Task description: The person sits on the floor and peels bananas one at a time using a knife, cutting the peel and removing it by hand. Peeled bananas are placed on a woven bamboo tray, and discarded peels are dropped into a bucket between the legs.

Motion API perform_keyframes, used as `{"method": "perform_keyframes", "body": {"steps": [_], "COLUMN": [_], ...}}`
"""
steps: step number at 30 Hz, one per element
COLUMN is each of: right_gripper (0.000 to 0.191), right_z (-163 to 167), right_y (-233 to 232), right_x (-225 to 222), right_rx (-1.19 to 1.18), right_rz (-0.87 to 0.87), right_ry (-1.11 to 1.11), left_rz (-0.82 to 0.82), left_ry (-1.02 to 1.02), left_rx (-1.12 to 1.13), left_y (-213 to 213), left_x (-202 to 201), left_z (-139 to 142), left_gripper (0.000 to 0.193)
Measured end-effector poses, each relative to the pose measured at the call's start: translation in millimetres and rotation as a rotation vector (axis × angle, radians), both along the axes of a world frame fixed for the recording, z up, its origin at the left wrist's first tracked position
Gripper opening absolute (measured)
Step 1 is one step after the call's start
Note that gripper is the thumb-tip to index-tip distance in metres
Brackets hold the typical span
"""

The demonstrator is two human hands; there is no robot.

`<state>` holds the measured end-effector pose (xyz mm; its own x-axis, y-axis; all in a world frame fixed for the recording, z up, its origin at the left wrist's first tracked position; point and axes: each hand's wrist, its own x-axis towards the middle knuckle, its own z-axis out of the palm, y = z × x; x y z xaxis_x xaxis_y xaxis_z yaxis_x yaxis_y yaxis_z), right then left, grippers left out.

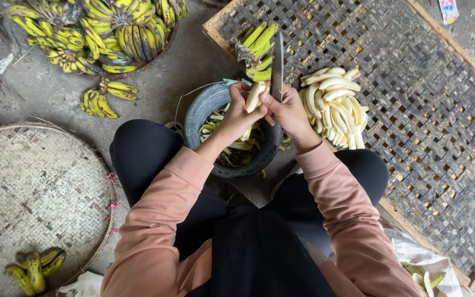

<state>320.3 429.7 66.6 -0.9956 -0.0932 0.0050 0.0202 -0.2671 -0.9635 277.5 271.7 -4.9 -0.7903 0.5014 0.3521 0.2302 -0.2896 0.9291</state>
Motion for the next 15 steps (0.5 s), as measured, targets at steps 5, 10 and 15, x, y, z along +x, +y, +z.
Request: {"method": "perform_keyframes", "body": {"steps": [5,10,15], "right_gripper": [0.013,0.012,0.017], "right_z": [0,-14,-31], "right_y": [1,-4,0], "right_x": [-2,-1,-1], "right_rx": [-0.245,-0.312,-0.369], "right_rz": [-0.038,-0.053,-0.085], "right_ry": [-0.086,-0.153,-0.222], "left_rz": [0.237,0.481,0.456], "left_ry": [-0.074,0.140,-0.427], "left_rx": [-0.107,-0.254,0.520], "left_y": [-5,-8,-24], "left_x": [0,9,-27], "left_z": [19,29,48], "left_gripper": [0.040,0.028,0.037]}}
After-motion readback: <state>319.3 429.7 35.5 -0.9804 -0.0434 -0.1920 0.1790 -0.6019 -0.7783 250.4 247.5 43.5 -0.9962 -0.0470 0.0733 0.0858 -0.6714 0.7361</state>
